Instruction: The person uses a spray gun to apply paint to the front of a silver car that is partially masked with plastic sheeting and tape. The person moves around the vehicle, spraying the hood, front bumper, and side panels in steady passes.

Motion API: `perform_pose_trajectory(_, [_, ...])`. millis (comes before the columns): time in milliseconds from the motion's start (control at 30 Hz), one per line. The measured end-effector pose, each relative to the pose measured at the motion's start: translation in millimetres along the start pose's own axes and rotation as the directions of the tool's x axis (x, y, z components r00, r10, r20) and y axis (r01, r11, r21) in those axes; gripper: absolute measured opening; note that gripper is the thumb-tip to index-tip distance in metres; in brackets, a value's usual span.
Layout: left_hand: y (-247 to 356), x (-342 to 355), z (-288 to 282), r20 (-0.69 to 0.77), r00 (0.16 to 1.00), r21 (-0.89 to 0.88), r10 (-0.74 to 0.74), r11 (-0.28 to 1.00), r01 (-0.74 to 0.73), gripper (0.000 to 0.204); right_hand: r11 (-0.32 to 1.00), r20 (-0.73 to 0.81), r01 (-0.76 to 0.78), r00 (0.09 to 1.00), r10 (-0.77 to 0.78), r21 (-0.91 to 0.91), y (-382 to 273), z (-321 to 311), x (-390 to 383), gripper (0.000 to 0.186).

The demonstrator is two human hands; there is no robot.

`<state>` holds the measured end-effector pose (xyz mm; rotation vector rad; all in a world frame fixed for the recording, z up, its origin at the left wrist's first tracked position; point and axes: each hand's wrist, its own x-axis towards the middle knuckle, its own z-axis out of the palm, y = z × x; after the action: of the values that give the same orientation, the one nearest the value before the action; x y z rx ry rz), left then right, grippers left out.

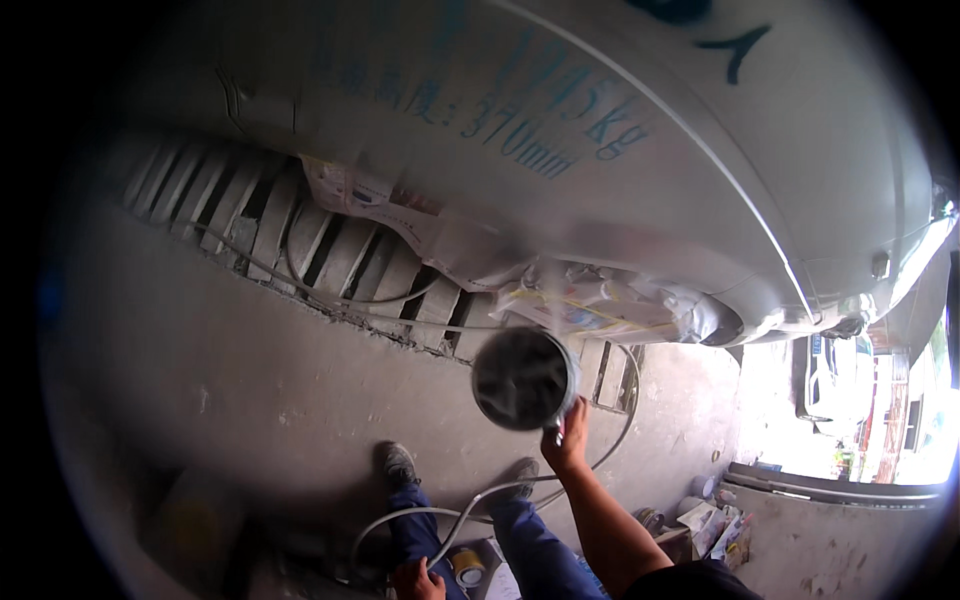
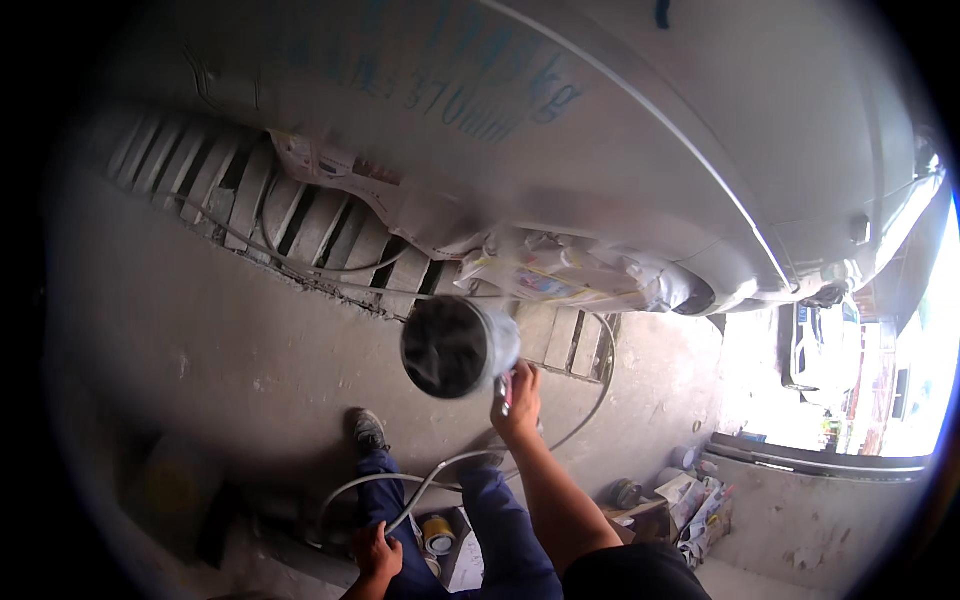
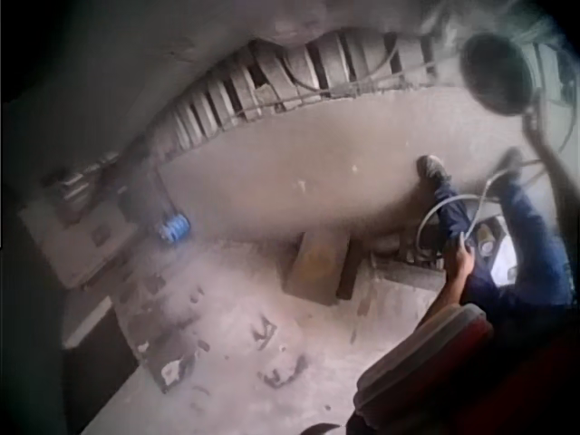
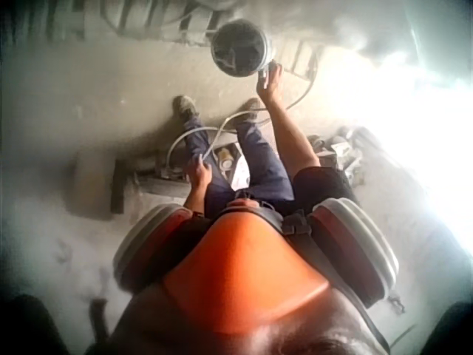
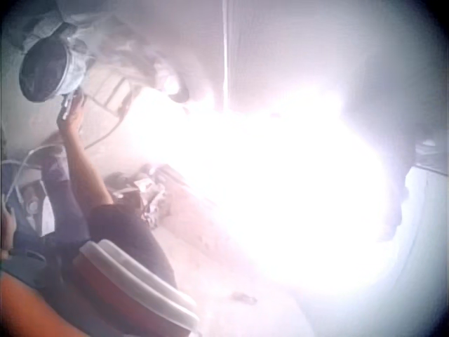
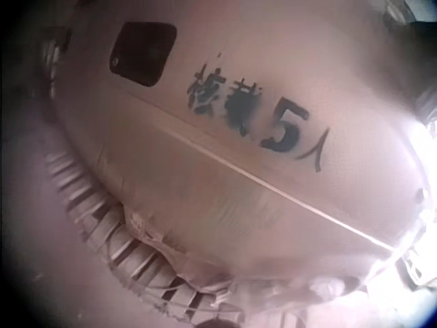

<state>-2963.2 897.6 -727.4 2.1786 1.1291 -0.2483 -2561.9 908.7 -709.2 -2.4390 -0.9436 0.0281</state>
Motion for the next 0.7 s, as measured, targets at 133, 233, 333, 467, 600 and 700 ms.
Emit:
perform_pose_trajectory(133, [12.6, 10.1, -15.3, 0.071, 0.997, 0.018, 0.007, 1.000, -0.008, 0.032, 0.957, -0.003, 0.081, 0.996, -0.085, -0.280, 63.1, -86.8, -86.7, 0.054])
perform_pose_trajectory(233, [4.2, 12.4, -8.6, 0.116, 0.992, 0.050, 0.046, 0.997, -0.052, 0.029, 0.978, -0.124, -0.196, 0.975, 0.186, -0.073, 129.6, -127.1, -160.6, 0.044])
perform_pose_trajectory(333, [-31.7, 1.5, 23.9, 0.142, 0.974, 0.082, 0.175, 0.979, -0.187, 0.027, 0.968, -0.370, -0.213, 0.917, 0.151, -0.134, 112.6, -172.7, -154.2, 0.031])
perform_pose_trajectory(467, [-60.6, -6.3, 50.9, 0.160, 0.947, 0.096, 0.280, 0.950, -0.297, 0.026, 0.924, -0.417, -0.336, 0.824, 0.383, 0.185, 33.3, -220.9, -95.1, 0.019])
perform_pose_trajectory(600, [-22.4, 6.4, 14.9, 0.138, 0.983, 0.170, 0.124, 0.974, -0.147, 0.032, 0.983, -0.381, -0.184, 0.907, 0.179, 0.024, 20.0, -201.4, -69.3, 0.024])
perform_pose_trajectory(700, [-11.7, 5.9, 1.0, 0.118, 0.991, 0.207, 0.070, 0.974, -0.094, 0.038, 0.981, -0.282, 0.010, 0.957, -0.065, -0.192, -7.4, -157.9, -40.6, 0.033])
